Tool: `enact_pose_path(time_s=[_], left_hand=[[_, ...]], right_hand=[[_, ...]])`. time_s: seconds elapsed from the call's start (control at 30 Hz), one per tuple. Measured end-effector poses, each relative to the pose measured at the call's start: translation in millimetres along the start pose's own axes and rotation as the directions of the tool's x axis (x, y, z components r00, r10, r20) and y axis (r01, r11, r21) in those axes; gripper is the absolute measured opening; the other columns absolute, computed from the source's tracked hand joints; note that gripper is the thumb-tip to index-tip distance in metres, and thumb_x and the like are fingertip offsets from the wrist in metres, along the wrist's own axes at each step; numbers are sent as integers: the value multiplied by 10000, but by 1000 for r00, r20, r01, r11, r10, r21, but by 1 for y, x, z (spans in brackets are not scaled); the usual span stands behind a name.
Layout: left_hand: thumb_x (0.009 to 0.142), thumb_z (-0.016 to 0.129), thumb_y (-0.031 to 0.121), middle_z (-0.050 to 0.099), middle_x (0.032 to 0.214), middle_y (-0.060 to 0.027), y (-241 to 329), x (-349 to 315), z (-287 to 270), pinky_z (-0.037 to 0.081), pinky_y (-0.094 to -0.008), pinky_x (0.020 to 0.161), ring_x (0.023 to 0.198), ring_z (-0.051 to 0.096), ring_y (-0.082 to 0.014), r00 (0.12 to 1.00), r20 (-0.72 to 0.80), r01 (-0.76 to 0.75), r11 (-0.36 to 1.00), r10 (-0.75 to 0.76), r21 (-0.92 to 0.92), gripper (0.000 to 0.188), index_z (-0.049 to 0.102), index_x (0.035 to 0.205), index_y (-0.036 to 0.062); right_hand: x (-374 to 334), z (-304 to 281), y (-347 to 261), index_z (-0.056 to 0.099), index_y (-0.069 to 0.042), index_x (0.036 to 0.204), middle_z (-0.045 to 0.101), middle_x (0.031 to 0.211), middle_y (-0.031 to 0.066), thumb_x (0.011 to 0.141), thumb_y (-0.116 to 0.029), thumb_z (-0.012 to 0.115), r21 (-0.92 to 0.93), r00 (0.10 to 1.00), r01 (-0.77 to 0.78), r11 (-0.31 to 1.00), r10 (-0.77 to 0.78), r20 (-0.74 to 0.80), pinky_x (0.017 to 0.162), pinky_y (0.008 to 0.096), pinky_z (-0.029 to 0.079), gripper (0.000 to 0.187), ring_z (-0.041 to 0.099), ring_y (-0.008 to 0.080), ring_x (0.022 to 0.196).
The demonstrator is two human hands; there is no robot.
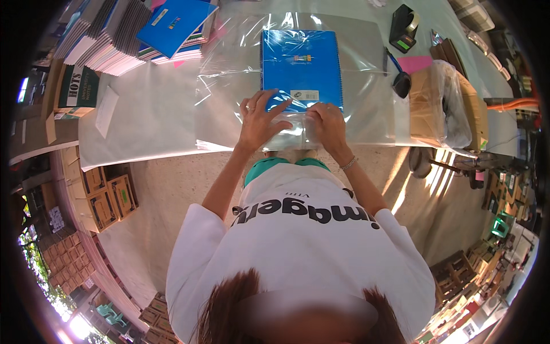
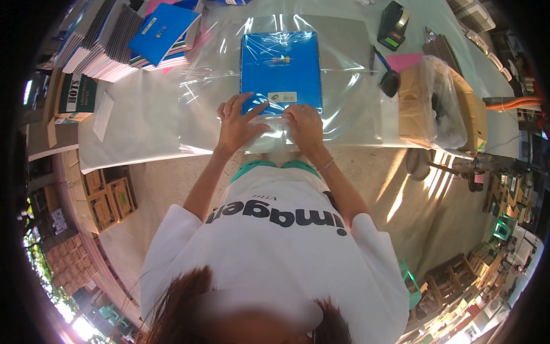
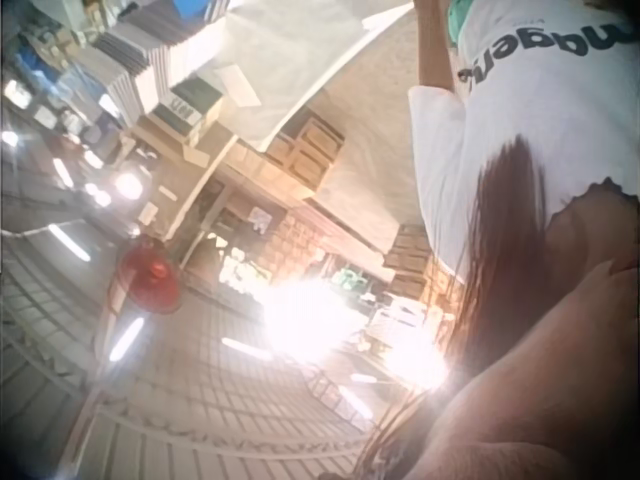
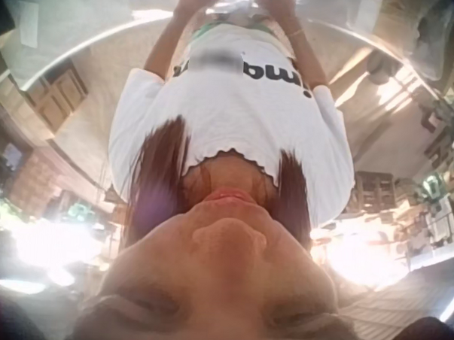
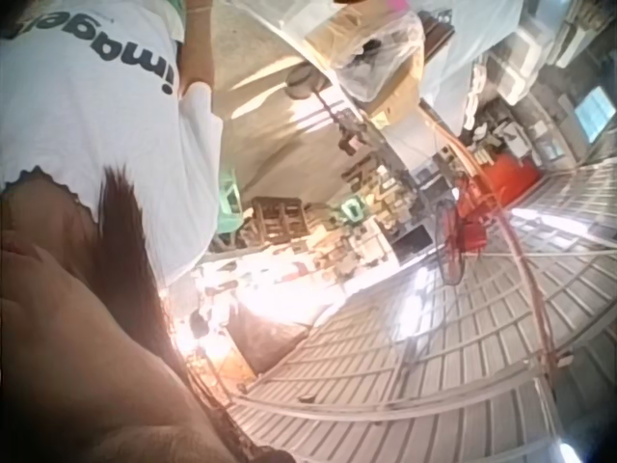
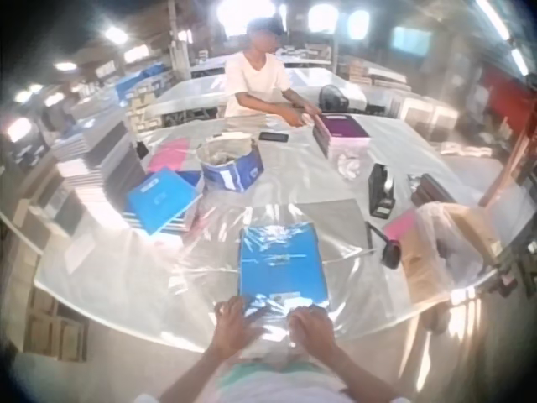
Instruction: The person places a stack of notebooks onto a plastic sheet, folds the sheet over the notebooks, and secures it with adhesive tape.
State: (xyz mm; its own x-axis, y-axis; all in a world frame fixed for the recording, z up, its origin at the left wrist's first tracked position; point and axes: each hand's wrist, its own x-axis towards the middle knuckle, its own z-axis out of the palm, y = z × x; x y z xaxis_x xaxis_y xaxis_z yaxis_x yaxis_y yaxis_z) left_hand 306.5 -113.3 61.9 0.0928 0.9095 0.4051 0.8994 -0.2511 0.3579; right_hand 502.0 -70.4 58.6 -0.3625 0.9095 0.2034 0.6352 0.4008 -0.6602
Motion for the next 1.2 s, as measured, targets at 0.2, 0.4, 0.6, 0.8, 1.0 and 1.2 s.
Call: enact_pose_path(time_s=[0.2,0.4,0.6,0.8,1.0,1.2], left_hand=[[747,704,315,572,1155,65,-20,4,12,241,-464,995,1182,438,-176,983,61,-173,985,172,21,271,683,1005,233],[743,707,281,621,1041,63,-22,8,15,278,-445,1006,1127,503,-164,974,19,-225,974,225,11,226,686,954,201],[717,707,200,637,903,28,-24,9,14,459,-345,847,934,591,-164,960,37,-272,958,276,-90,157,679,860,144],[757,653,158,621,802,12,-27,9,13,529,-304,618,760,610,-180,953,99,-279,957,286,-84,39,658,773,123],[733,661,167,615,792,21,-28,12,10,531,-291,637,750,608,-158,969,189,-129,979,158,-161,97,677,829,172],[752,672,170,641,776,-20,-21,21,5,503,-343,635,701,611,-214,958,265,210,904,-113,-372,52,690,780,130]], right_hand=[[12,-15,10,603,-141,1035,610,1056,65,720,-186,695,-102,958,284,953,-278,70,888,408,393,331,511,243,1039],[11,-12,26,585,-145,1041,586,1089,66,686,-207,720,-409,908,393,824,-418,29,917,413,399,385,507,242,1047],[10,-17,41,611,-95,847,596,813,56,711,-131,690,-186,888,452,872,-460,-1,665,333,505,161,585,217,768],[12,-22,31,614,-71,769,590,751,50,720,-116,677,-59,961,275,960,-276,-22,667,349,500,92,577,231,759],[21,-28,27,626,-71,776,609,757,58,739,-120,646,64,986,134,989,-140,91,694,357,478,64,568,243,774],[31,-37,26,658,-63,737,631,730,63,724,-146,672,107,973,-49,993,23,230,694,327,483,86,601,207,740]])
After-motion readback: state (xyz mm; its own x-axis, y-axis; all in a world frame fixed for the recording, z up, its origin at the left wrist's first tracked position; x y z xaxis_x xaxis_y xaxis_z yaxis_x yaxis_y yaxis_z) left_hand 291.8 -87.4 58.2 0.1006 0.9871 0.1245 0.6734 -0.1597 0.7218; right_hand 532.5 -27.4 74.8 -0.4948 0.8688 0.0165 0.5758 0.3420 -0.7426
